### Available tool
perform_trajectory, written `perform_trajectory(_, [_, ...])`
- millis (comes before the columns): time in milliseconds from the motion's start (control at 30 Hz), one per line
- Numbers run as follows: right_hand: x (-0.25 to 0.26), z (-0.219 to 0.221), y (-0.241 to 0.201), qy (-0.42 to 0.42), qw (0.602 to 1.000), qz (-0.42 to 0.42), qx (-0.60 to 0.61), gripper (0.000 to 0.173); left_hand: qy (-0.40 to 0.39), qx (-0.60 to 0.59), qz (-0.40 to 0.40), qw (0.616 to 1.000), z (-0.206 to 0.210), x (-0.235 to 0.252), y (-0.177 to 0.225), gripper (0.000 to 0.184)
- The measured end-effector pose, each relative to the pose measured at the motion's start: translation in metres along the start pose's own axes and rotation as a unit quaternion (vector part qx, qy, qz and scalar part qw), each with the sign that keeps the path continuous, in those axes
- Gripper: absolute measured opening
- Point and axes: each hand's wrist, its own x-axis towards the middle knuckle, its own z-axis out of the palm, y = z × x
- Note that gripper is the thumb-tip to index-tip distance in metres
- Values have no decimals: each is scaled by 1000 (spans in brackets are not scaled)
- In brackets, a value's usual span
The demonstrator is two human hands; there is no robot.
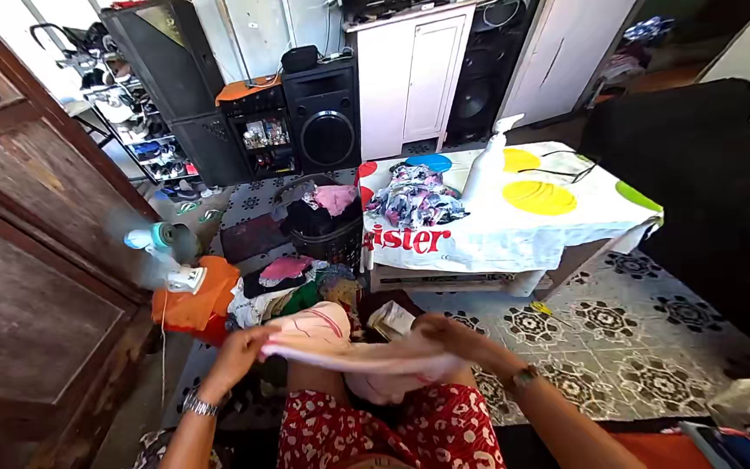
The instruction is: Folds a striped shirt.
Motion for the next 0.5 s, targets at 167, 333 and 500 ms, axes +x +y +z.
perform_trajectory(167, [33,-46,-53,272,873,14,404,30,195,-193,3,962,-13,80,41,30])
perform_trajectory(333, [-10,-85,-111,355,866,-81,343,28,281,-397,26,874,-55,105,98,31])
perform_trajectory(500, [-70,-64,-81,335,908,-112,224,18,257,-369,76,890,-46,52,101,29])
